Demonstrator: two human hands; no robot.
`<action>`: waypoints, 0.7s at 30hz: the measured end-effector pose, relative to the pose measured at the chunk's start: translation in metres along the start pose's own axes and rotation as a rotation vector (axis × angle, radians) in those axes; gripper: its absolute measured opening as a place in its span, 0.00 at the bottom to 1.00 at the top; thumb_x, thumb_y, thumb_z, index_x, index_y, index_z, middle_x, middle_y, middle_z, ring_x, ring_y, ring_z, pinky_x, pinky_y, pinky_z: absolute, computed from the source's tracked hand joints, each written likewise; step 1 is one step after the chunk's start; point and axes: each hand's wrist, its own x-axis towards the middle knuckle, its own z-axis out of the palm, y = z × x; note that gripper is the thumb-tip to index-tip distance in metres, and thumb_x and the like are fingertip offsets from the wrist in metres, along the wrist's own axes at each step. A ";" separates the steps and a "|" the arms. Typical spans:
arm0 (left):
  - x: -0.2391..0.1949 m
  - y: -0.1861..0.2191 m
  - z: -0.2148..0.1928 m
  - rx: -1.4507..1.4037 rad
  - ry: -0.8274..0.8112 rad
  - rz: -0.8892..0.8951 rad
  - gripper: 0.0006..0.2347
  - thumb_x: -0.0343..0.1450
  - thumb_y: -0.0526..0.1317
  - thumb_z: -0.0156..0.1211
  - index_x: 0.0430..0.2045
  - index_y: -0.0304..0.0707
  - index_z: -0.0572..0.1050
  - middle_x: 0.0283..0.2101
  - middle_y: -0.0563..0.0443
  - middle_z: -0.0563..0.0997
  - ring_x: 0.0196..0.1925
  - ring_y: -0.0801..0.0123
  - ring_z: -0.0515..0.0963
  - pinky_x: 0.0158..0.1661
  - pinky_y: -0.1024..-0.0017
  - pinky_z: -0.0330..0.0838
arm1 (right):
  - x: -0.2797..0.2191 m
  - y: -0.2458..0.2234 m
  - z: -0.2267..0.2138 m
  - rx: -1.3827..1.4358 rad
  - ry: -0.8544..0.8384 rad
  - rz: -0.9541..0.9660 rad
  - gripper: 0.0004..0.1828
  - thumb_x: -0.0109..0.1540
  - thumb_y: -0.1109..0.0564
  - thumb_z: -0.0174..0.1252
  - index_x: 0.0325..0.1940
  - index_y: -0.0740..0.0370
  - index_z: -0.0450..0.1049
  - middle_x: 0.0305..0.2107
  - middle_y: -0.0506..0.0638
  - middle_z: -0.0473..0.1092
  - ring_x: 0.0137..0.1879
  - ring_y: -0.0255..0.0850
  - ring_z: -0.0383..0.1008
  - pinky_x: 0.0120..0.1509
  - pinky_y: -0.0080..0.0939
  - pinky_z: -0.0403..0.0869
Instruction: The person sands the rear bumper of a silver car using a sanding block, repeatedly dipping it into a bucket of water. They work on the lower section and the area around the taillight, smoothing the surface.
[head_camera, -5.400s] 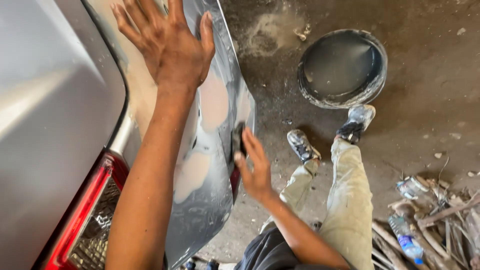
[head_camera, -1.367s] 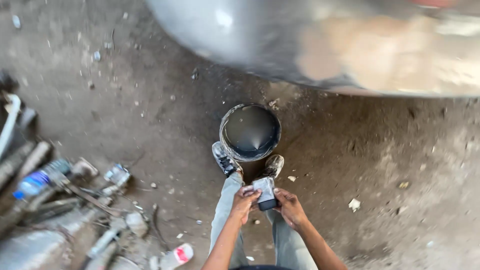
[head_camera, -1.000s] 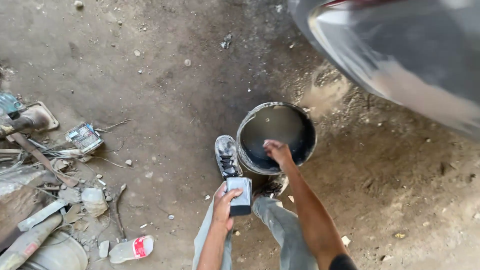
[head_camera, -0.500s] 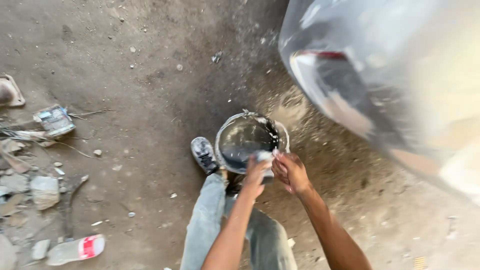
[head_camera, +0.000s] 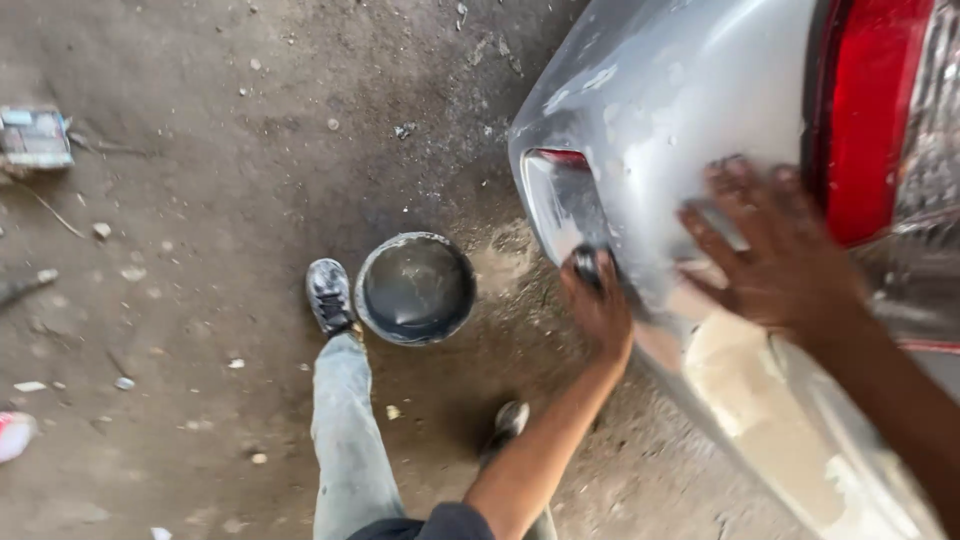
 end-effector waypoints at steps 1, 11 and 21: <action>-0.024 0.005 -0.004 -0.096 -0.007 0.025 0.26 0.79 0.55 0.47 0.60 0.27 0.62 0.53 0.34 0.71 0.51 0.55 0.74 0.50 0.58 0.71 | 0.007 -0.004 -0.001 -0.143 0.083 -0.026 0.36 0.68 0.33 0.43 0.77 0.49 0.64 0.76 0.57 0.53 0.82 0.52 0.47 0.83 0.64 0.45; 0.071 -0.003 -0.017 -0.142 -0.039 -0.138 0.27 0.75 0.52 0.48 0.68 0.39 0.65 0.52 0.37 0.82 0.45 0.50 0.85 0.48 0.57 0.78 | 0.019 -0.018 0.019 -0.063 0.186 0.049 0.34 0.70 0.33 0.53 0.78 0.43 0.64 0.80 0.55 0.53 0.86 0.55 0.45 0.85 0.74 0.39; 0.074 -0.069 -0.003 -0.107 -0.189 0.095 0.30 0.76 0.56 0.38 0.71 0.36 0.57 0.71 0.36 0.65 0.68 0.46 0.70 0.66 0.60 0.66 | 0.022 -0.012 0.031 -0.227 0.366 -0.097 0.36 0.68 0.34 0.54 0.77 0.51 0.73 0.75 0.63 0.59 0.82 0.62 0.54 0.83 0.72 0.44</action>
